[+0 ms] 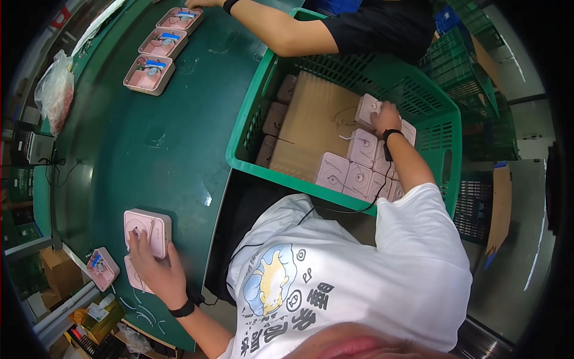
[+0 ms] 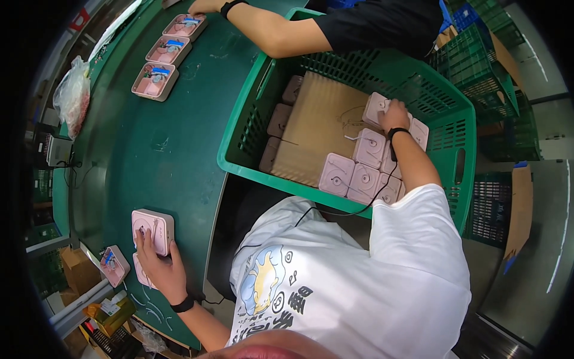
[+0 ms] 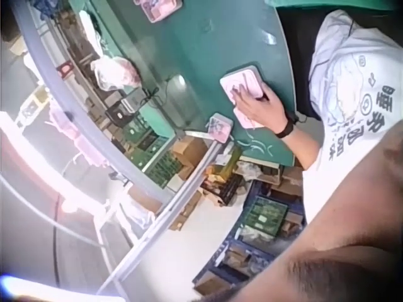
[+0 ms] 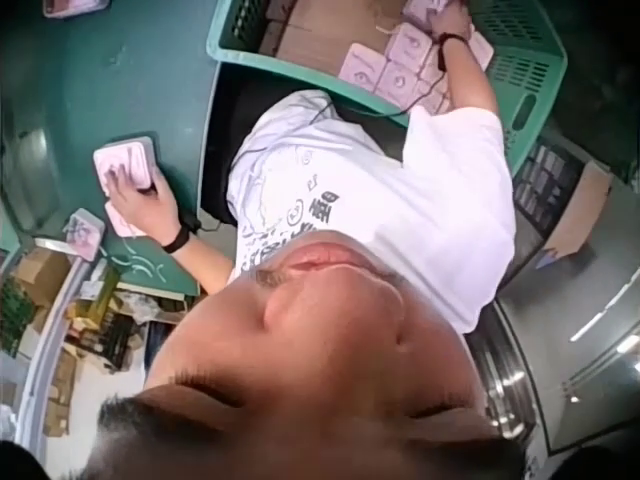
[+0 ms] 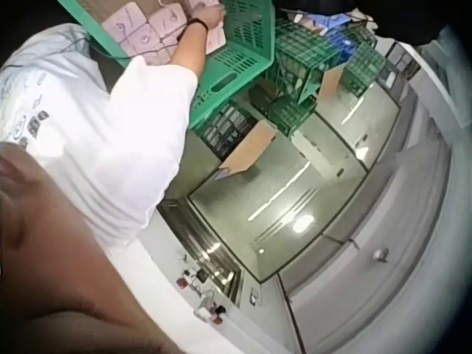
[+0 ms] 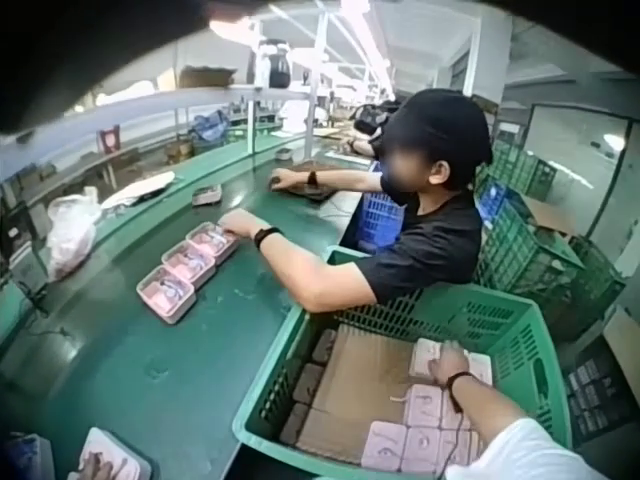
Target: The person assembles a pink electronic device by inserting a white strip into a slot and threading a wire through an opening. They then place the completed unit into a green crate and repeat the process with a new base.
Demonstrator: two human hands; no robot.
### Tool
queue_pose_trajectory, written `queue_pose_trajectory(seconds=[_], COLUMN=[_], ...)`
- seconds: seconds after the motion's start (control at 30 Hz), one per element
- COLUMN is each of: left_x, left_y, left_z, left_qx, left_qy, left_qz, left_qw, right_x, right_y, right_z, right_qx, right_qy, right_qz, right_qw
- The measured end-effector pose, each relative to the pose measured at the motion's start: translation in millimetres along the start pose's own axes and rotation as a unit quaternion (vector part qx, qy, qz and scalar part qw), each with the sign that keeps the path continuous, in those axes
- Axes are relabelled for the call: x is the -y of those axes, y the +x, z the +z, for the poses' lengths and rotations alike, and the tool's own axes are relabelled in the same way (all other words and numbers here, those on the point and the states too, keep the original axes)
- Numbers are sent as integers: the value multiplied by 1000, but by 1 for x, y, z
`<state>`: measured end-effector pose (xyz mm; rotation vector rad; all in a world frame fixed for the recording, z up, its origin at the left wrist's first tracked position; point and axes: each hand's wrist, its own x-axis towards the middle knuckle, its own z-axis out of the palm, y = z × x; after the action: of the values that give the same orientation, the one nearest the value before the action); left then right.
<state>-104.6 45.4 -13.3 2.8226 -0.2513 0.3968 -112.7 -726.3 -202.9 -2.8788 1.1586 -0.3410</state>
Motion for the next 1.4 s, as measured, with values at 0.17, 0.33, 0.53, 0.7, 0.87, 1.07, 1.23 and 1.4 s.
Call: queue_pose_trajectory(seconds=[0.17,0.33,0.53,0.7,0.87,1.07,1.23,1.4], left_x=[0,-2,-4,0,-1,0,1,0], left_y=[3,0,-1,3,0,1,0,1], left_z=[1,1,1,2,2,3,3,1], left_qx=[-4,0,-1,-7,-12,-14,-12,-16], left_qy=[1,4,16,14,-3,14,7,7], left_qz=[-10,-17,-14,-6,-9,2,-2,-4], left_qw=[1000,1000,1000,1000,1000,1000,1000,1000], right_x=[-19,-24,-67,-51,-2,-11,-11,11], right_y=[-1,-4,30,19,-11,-7,-9,-22], right_z=[-14,-8,13,1,-27,-1,-5,-13], right_qx=[167,82,141,167,145,159,170,167], right_qy=[17,-39,-45,-62,-44,-20,-38,7], right_qz=[-35,7,41,-6,-130,-154,-236,-242], right_qw=[985,996,988,984,980,975,956,956])
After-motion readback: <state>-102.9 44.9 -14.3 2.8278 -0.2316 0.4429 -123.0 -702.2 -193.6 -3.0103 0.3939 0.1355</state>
